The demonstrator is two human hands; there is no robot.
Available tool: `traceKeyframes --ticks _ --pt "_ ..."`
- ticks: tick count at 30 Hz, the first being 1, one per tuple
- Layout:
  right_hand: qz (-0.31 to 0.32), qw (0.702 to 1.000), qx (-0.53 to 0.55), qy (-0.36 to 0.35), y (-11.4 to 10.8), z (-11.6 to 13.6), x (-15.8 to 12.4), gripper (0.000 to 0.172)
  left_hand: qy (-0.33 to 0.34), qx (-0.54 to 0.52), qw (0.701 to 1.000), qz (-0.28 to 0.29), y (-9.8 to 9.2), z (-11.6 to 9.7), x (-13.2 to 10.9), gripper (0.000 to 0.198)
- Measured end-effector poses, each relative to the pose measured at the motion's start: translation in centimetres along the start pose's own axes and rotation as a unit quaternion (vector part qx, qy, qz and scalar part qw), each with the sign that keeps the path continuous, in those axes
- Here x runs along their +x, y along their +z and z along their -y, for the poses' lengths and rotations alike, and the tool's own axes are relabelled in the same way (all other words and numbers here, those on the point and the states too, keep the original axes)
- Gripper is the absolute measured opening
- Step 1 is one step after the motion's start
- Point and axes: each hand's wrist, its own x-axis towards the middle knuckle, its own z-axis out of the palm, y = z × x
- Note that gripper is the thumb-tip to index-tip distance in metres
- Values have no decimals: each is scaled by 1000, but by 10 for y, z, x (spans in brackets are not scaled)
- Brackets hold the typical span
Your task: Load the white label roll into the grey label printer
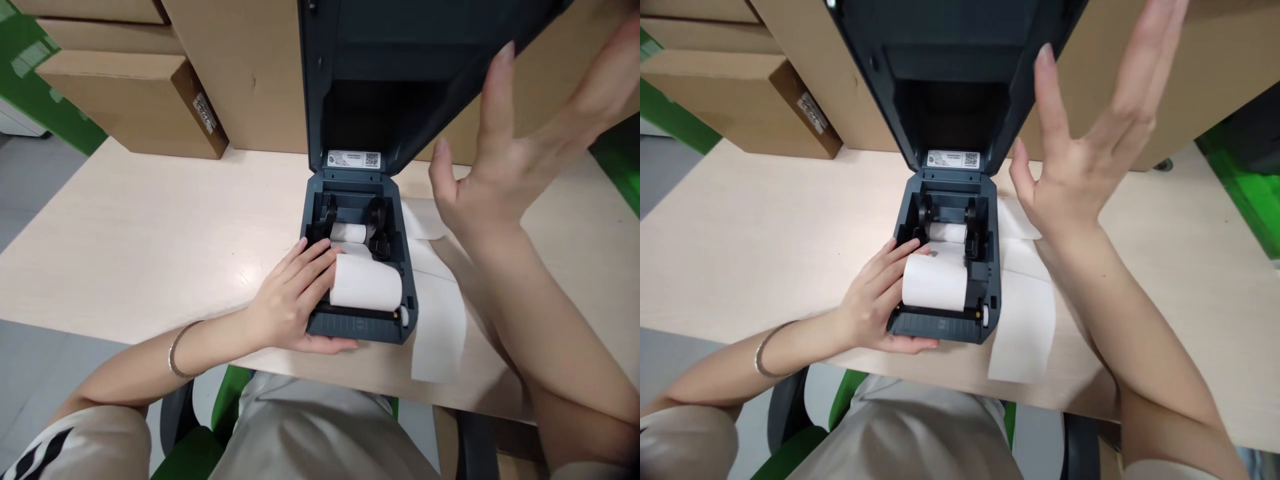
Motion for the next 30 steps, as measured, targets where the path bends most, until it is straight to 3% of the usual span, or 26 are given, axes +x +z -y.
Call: traceKeyframes --ticks 1,3,9,11,15,19,24,28,30 --pt "-66 997 -8 31 3 3 3 84 0 -2 1000 1 0 0 0 100" --pt "-100 993 -18 56 10 10 7 72 1 -2 1000 3 -1 0 1 97" --pt "41 995 54 74 16 18 10 75 13 18 1000 10 -3 -1 3 95" --pt "35 994 69 77 12 21 11 72 18 14 1000 19 -6 1 5 93" --pt "-19 990 96 100 -1 41 15 46 51 -17 997 61 -16 13 9 97" --pt "66 984 163 26 -8 66 13 38 59 -58 994 73 -17 29 6 87" --pt "177 949 256 -50 -1 77 6 35 -31 -23 999 -9 -5 33 -2 74" --pt "222 944 231 -73 1 75 7 44 -135 -7 990 49 -7 25 -4 78" --pt "235 943 215 -94 0 75 9 48 -152 -15 986 66 -10 23 -4 78"
